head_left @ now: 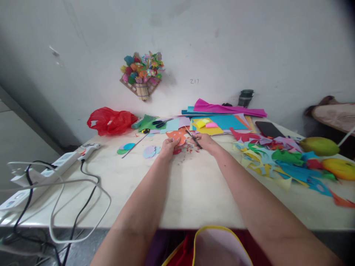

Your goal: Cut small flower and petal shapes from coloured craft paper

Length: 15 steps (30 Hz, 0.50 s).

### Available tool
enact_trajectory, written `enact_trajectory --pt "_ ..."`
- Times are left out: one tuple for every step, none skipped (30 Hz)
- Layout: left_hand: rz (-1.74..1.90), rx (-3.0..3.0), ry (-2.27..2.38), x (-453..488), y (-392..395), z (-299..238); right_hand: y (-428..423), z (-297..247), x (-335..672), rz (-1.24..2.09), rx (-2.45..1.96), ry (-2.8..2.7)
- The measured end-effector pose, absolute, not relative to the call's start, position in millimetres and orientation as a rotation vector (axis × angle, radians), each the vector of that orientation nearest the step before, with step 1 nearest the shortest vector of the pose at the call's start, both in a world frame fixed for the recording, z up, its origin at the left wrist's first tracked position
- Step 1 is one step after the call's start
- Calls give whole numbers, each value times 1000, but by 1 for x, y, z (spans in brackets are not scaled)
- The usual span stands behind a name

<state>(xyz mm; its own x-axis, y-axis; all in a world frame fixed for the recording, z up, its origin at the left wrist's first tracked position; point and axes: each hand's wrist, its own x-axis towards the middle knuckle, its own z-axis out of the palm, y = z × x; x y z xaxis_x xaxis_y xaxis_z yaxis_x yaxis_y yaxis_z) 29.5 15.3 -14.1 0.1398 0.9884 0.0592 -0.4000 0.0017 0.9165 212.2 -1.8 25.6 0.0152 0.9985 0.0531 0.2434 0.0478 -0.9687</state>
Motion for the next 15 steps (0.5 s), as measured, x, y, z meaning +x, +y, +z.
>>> enact_trajectory --pt "1287 996 791 29 15 -14 -4 27 213 1056 -1341 -1397" --pt "1282 1003 796 29 15 -15 -6 29 215 1084 -1329 -1402" --pt "1279 1009 799 29 15 -14 -8 31 217 1118 -1322 -1429" --pt "1273 1013 804 28 15 -14 -10 33 220 1145 -1321 -1460" --pt "1265 1016 812 28 14 -13 -11 35 223 1172 -1317 -1495" --pt "1256 1016 821 28 13 -13 -13 36 227 1198 -1306 -1543" --pt "1249 1013 830 28 12 -12 -14 36 230 1220 -1294 -1588" --pt "1244 1011 833 27 12 -11 -14 36 233 1239 -1280 -1631" --pt "1243 1006 833 27 11 -10 -14 35 235 1257 -1268 -1666" --pt "1245 1001 830 27 10 -9 -14 34 237 1273 -1259 -1690" --pt "1251 997 827 27 10 -9 -14 33 239 1290 -1252 -1705" --pt "1256 994 825 27 9 -9 -13 32 241 1306 -1247 -1712" --pt "1258 995 823 28 9 -9 -13 31 242 1321 -1243 -1715" --pt "1258 997 819 27 9 -9 -13 31 243 1335 -1239 -1718" --pt "1257 1002 811 27 10 -10 -12 30 244 1348 -1234 -1722"
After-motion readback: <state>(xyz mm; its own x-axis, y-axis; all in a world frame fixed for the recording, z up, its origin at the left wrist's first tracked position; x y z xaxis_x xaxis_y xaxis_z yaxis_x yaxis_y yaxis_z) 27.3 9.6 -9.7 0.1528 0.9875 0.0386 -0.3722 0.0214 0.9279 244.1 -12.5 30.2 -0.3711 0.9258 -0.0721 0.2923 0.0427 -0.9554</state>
